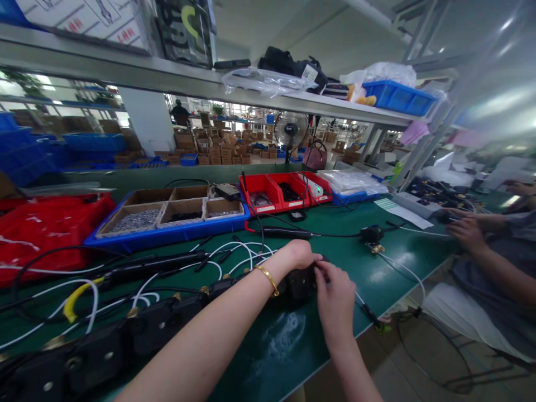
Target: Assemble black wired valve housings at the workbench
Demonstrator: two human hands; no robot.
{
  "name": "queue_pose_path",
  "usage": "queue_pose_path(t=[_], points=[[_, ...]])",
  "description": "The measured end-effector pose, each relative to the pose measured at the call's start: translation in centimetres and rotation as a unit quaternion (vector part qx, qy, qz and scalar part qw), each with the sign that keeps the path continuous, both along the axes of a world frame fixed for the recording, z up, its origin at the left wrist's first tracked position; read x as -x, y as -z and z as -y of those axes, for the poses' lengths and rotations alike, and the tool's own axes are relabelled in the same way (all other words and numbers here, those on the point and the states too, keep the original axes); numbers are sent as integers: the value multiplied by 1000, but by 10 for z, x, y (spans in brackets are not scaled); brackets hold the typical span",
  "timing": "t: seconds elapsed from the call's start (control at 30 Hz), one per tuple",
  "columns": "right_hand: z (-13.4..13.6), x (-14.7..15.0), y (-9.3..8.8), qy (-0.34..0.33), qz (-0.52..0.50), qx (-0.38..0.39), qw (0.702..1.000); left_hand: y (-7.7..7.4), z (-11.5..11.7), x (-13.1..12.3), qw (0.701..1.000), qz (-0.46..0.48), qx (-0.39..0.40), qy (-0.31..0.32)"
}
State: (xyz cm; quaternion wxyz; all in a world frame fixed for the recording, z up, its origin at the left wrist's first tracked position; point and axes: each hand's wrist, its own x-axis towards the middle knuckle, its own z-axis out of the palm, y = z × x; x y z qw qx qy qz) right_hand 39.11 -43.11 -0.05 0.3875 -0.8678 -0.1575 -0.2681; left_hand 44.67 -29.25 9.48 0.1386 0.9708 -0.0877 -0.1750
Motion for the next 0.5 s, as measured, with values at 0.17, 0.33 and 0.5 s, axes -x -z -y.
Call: queue_pose_path(t=[0.17, 0.33, 0.5], points=[[4, 4, -4, -27, 8, 58, 998, -1, 1, -2, 999, -30, -19, 7], [5, 4, -7, -22, 8, 61, 998, -2, 0, -1, 999, -34, -28, 21], [7, -1, -5, -34, -22, 1, 999, -4, -1, 1, 998, -38, -26, 31]])
